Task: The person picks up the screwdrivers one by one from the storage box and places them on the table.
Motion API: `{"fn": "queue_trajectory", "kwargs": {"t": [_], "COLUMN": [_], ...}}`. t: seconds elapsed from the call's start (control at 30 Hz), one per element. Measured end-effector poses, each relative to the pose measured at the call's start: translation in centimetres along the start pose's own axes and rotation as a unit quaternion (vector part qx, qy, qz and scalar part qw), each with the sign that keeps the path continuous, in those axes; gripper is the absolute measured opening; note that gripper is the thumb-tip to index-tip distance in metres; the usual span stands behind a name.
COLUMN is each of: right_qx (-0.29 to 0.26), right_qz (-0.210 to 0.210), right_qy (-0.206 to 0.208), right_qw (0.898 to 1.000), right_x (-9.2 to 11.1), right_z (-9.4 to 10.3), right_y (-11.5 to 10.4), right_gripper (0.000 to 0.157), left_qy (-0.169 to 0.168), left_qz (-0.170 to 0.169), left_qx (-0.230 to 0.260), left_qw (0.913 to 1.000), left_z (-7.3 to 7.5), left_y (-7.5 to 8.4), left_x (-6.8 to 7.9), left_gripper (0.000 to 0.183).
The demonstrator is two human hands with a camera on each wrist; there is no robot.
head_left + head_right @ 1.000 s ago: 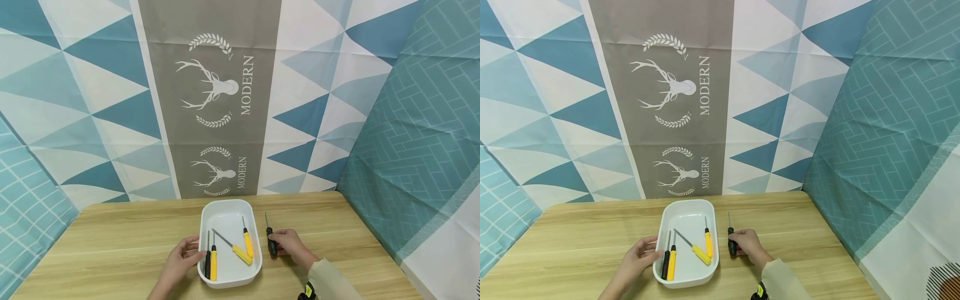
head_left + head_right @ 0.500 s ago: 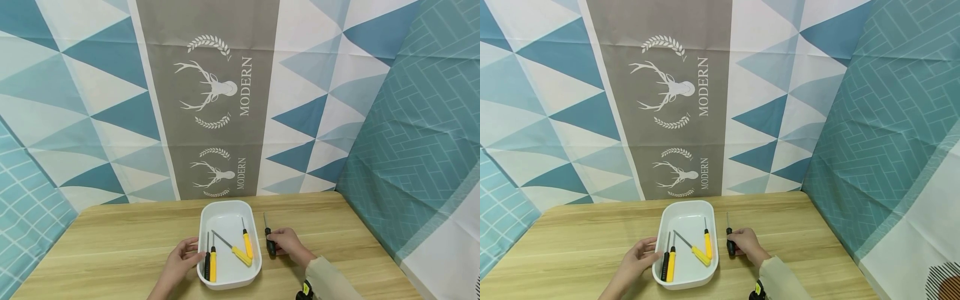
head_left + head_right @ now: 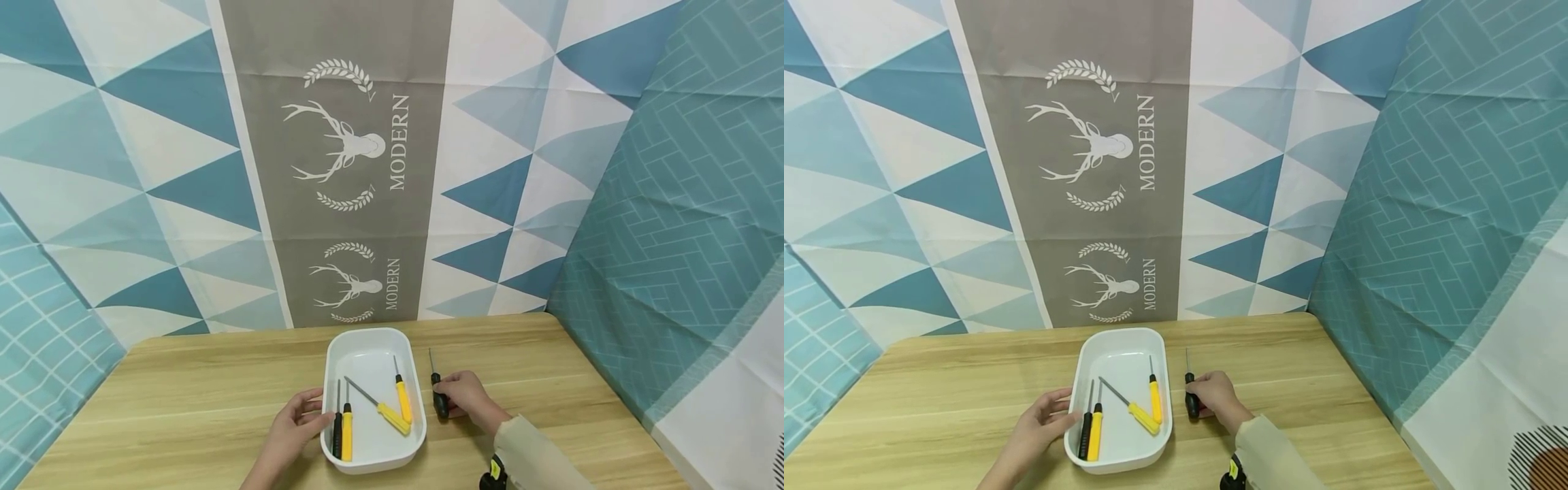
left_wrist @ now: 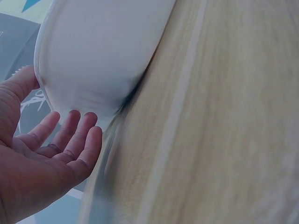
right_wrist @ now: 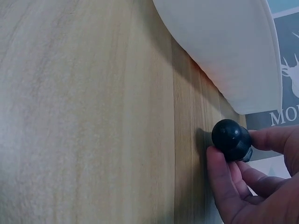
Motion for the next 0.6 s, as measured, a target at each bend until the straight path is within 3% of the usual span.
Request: {"fn": "queue_trajectory", "kwargs": {"t": [0.6], "right_qx": [0.017], "right_qz": [-0.001], "right_qy": [0.007], "right_qw": [1.000], "right_x": [0.24], "right_z": [0.00], "right_y": [-0.46], "right_gripper": [0.029], "left_qy": [0.000], "left_qz": [0.000], "left_qx": [0.002], "left_qw": [1.0000], "left_z": [-0.11], "left_y": [0.08], "left_x": [-0.01], "left_gripper": [0.054]}}
Point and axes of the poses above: each hand's wrist, its own x-axis away from the middle knuckle, its own z-axis out of the back of the hand, y = z × x, the point moved 7 cm from there along -x, towards the middle knuckle, and after that the axes turned 4 degrees about -x, right-handed, at the moved point
